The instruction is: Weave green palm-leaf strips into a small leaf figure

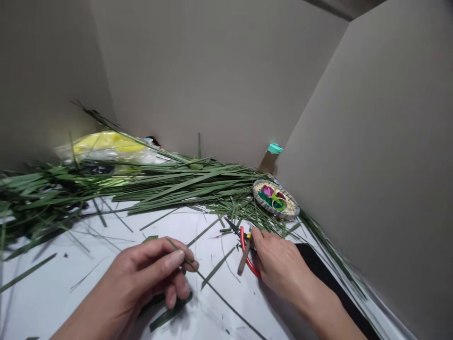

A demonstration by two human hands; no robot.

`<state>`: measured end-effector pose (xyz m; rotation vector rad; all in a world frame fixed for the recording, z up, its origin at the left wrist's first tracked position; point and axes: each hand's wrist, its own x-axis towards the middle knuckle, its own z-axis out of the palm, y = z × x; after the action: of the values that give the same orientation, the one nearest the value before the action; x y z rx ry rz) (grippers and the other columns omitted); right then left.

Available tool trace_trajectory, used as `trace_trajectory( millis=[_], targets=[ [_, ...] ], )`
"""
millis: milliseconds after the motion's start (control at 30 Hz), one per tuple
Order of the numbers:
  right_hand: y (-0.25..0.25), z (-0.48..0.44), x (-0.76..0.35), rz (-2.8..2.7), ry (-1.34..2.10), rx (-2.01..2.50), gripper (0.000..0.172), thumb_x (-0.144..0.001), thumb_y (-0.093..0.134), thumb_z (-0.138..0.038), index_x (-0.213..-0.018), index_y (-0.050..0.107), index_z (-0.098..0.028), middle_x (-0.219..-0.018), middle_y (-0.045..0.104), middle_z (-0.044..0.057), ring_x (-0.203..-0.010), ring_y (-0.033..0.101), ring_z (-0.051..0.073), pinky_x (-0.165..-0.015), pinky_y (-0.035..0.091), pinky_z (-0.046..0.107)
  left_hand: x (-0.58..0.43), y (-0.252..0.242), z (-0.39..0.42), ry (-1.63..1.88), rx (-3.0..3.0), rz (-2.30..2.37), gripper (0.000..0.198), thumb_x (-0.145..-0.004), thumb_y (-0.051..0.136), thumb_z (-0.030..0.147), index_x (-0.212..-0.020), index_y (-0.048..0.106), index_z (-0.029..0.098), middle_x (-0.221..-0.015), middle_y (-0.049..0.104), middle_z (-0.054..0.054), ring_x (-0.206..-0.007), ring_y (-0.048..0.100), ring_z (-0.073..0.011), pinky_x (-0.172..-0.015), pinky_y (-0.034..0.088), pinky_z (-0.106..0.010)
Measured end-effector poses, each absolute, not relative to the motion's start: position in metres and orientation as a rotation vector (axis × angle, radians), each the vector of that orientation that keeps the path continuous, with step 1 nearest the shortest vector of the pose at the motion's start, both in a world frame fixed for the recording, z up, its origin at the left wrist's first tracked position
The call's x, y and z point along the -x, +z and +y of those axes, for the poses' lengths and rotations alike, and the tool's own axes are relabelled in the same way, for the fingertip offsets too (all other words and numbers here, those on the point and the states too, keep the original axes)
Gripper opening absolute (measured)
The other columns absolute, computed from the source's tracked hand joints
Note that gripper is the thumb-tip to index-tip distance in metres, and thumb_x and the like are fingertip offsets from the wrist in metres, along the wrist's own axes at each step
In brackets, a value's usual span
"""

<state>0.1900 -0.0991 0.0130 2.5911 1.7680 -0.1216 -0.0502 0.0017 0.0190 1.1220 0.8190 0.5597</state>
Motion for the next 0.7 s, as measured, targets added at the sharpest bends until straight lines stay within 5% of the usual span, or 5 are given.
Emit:
trace_trajectory(
  millis=[167,333,400,600,700],
  targets=[
    [0.02,-0.101,-0.205,1.858,-0.19,-2.69,0.02,-0.09,0.054,0.002,-0.101,0.057,-0.015,-0.086,0.065,0.004,-0.074,0.062,0.02,-0.071,0.049,0.036,0.049,0.024,-0.006,0.577,-1.112,0.739,0.037,-0.075,0.083,0.055,-0.072,0.082,0.019,-0.053,0.07,-0.004,-0.05,0.054,-0.0122,-0.053,0.042,-0.022],
    [0.029,-0.106,-0.206,2.004,-0.424,-2.856,0.012,-0.098,0.051,-0.023,-0.11,0.05,-0.021,-0.066,0.054,-0.006,-0.059,0.053,0.018,-0.057,0.04,0.03,0.052,0.022,-0.008,0.619,-1.106,0.713,0.036,-0.077,0.084,0.053,-0.071,0.081,0.018,-0.052,0.069,-0.003,-0.047,0.052,-0.01,-0.05,0.039,-0.021],
    [0.028,-0.105,-0.2,2.053,-0.543,-2.917,0.026,-0.1,0.05,-0.037,-0.119,0.052,-0.02,-0.066,0.055,-0.006,-0.059,0.056,0.018,-0.055,0.042,0.029,0.053,0.021,-0.008,0.632,-1.12,0.715,0.035,-0.08,0.084,0.052,-0.072,0.082,0.018,-0.052,0.07,-0.003,-0.046,0.052,-0.0094,-0.048,0.036,-0.02],
    [0.024,-0.103,-0.191,2.113,-0.603,-3.032,0.05,-0.09,0.061,-0.045,-0.132,0.063,-0.019,-0.075,0.068,0.0,-0.069,0.065,0.023,-0.067,0.052,0.036,0.053,0.018,-0.005,0.636,-1.155,0.711,0.034,-0.08,0.083,0.052,-0.074,0.082,0.018,-0.054,0.07,-0.004,-0.046,0.054,-0.0099,-0.047,0.039,-0.019],
    [0.029,-0.106,-0.186,2.191,-0.651,-3.039,0.063,-0.086,0.063,-0.048,-0.143,0.06,-0.021,-0.111,0.077,0.009,-0.095,0.073,0.028,-0.085,0.058,0.042,0.055,0.015,-0.007,0.623,-1.157,0.726,0.03,-0.085,0.08,0.048,-0.077,0.082,0.019,-0.062,0.073,-0.005,-0.049,0.054,-0.0093,-0.048,0.039,-0.019]
  ],
)
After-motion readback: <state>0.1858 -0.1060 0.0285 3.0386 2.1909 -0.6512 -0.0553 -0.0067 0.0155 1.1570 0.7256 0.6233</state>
